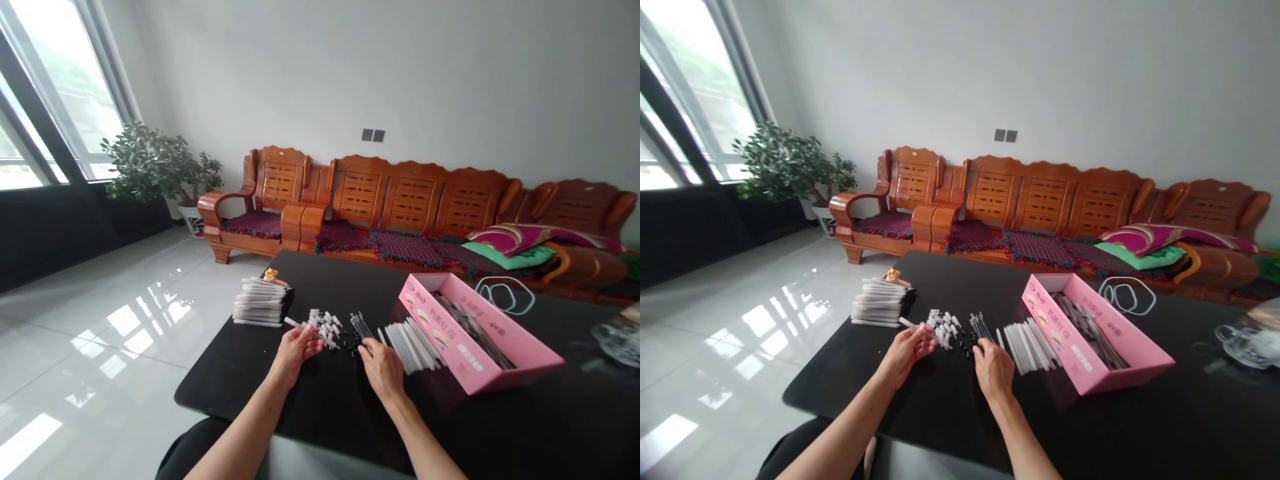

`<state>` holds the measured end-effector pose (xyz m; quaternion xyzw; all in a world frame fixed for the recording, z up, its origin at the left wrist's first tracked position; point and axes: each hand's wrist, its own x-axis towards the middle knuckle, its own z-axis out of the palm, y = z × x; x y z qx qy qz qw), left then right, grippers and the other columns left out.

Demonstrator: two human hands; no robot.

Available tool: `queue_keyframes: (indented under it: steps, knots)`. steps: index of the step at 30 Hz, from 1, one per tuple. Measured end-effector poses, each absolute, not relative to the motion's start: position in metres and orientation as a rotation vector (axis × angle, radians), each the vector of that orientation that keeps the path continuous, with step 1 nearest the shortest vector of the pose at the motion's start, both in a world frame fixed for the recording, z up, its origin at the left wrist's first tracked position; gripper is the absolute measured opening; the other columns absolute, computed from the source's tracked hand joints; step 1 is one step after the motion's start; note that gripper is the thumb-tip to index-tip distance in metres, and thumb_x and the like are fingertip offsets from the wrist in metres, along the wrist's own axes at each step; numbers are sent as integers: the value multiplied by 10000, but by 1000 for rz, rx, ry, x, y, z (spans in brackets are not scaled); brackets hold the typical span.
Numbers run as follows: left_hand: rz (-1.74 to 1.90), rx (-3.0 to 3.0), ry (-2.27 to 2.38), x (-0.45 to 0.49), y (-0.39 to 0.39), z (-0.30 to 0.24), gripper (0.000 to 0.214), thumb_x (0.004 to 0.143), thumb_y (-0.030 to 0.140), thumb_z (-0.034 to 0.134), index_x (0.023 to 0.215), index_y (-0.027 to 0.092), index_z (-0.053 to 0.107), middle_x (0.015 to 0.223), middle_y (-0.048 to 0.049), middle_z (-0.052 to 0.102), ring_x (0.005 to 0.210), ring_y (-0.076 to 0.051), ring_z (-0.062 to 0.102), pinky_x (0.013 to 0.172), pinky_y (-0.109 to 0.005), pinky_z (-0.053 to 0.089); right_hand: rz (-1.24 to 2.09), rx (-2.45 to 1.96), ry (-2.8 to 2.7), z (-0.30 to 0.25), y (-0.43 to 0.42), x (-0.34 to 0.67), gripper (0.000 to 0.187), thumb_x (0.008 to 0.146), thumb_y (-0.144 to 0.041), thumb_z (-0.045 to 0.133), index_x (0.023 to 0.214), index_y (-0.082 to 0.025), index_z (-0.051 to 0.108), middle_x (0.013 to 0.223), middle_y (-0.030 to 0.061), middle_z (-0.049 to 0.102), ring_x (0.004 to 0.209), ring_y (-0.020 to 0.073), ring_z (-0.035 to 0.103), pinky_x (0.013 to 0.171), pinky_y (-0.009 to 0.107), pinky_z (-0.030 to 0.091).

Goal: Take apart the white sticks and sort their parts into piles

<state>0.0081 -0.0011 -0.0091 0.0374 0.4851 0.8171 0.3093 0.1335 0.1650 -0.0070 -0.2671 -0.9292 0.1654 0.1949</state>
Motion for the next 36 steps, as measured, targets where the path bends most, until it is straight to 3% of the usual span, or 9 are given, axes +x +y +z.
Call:
queue_keyframes:
  steps: [6,11,15,19,23,29,33,36]
  knots:
    - [2105,184,1287,16,4,-11,281,786,334,685,822,58,648,679,-111,683,607,-151,670,596,-234,564,1024,-346,-2582,5,142,140,324,914,-365,395,824,-194,655,599,-1,614,547,128,568,552,225,375]
    - [2115,199,1313,12,1,-9,279,774,331,696,812,59,651,679,-113,686,583,-150,666,573,-235,565,1092,-336,-2621,8,142,145,249,847,-301,480,704,-184,647,585,-13,593,535,113,545,517,206,352]
    - [2366,47,1339,-15,-16,-3,195,827,254,639,848,61,639,669,-92,681,596,-135,670,584,-214,567,961,-427,-2644,16,171,155,244,829,-288,485,680,-187,650,594,-8,618,551,116,557,538,212,348]
    - [2543,-60,1333,-34,-30,2,152,853,206,599,889,61,629,692,-85,688,610,-124,676,618,-213,575,511,-749,-2670,20,193,163,274,823,-222,461,595,-183,609,586,29,632,585,146,576,542,242,306]
    - [2421,13,1304,-26,-25,3,179,821,204,646,931,67,607,769,-123,708,627,-145,685,616,-236,579,171,-901,-2718,15,195,163,269,828,-177,450,611,-187,609,663,71,675,651,182,618,536,262,272]
    - [2225,154,1281,-7,-12,2,249,768,254,710,904,86,587,762,-117,705,593,-149,673,570,-240,562,120,-916,-2784,1,195,159,202,828,-196,506,679,-185,642,742,102,697,708,207,642,566,268,323]
    - [2160,259,1291,0,-11,3,297,736,322,734,876,98,598,773,-110,703,613,-148,668,586,-245,554,267,-841,-2723,4,191,158,187,822,-231,525,693,-185,652,717,96,687,705,205,637,594,271,368]
    - [2064,406,1249,13,-6,3,309,738,368,722,868,110,613,802,-105,700,616,-141,656,580,-244,540,838,-652,-2598,11,176,156,329,887,-381,438,778,-174,669,654,64,653,613,172,614,564,259,411]
